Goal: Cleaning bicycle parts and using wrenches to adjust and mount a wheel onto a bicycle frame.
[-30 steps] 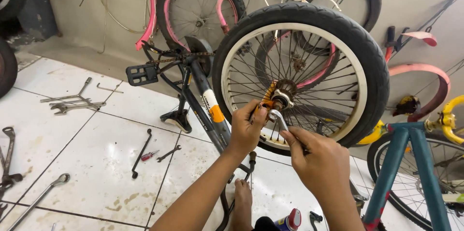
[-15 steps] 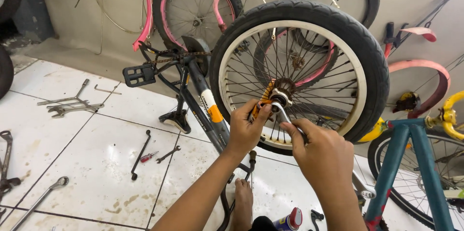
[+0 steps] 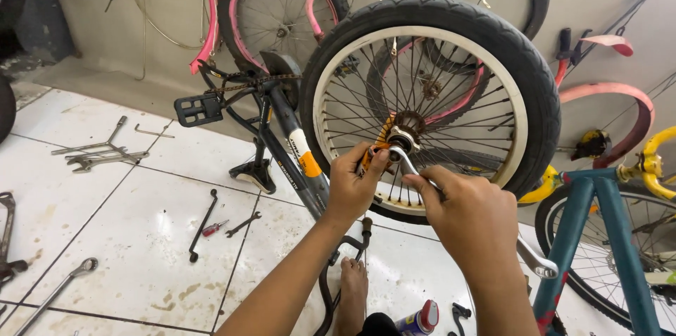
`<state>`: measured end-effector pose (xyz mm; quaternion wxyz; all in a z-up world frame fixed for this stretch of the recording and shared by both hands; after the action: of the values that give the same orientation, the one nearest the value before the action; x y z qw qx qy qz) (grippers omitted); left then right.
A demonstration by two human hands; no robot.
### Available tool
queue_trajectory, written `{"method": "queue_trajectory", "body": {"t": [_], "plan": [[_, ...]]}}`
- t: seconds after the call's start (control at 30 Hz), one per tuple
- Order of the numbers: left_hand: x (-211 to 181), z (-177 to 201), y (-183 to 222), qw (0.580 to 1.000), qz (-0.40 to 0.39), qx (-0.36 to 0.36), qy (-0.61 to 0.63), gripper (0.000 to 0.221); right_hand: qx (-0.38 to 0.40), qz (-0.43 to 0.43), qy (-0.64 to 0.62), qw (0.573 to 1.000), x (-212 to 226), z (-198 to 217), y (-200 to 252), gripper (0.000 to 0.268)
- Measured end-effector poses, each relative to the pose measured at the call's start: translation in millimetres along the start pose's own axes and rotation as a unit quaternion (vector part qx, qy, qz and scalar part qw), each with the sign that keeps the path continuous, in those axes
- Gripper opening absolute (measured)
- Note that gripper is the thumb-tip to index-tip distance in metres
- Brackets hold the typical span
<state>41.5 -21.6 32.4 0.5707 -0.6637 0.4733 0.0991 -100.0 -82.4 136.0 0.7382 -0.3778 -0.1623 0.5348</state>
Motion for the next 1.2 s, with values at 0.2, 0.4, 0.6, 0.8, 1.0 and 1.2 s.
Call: {"method": "queue_trajectory", "body": {"t": [0.2,0.4,0.6,0.8,1.0,1.2], "plan": [[0.7,1.0,-0.4,0.998,0.007,-0.059,0.005,0.036,0.143,-0.040,0.020,0.989,8.6,2.4,-16.8,0.023],[-1.2,-0.5,-0.9,0.998,0.015,-0.058,0.005,0.036,0.218,-0.052,0.012,0.974,2.4,5.7,-32.2,0.027],[-6.9,-1.4,-2.5,0.998,-0.001,-0.060,-0.007,0.039,0.284,-0.022,0.037,0.958,-0.7,-15.4,-24.6,0.040],[-1.4,-1.7,-1.6,0.996,-0.027,-0.067,-0.046,0.042,0.221,0.014,0.095,0.971,-2.2,-29.9,-19.7,0.037],[-2.1,-3.1,-0.7,0.997,-0.022,-0.058,-0.043,0.043,0.046,0.075,0.133,0.987,4.7,-18.4,-8.7,0.041],[-3.5,-3.7,-1.6,0.998,-0.008,-0.052,-0.028,0.043,-0.127,0.103,0.082,0.983,6.4,-12.8,2.5,0.034]]}}
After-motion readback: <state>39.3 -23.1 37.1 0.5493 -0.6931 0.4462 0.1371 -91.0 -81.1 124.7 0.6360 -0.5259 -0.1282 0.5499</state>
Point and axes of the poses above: each hand's wrist, its own y-axis away from the middle knuckle, its own z-axis out of the back of the hand, x = y × z, the point moved 6 cm from there along -y, towards the middle knuckle, and after that the axes turned 7 degrees about -x, right-handed, at the moved point
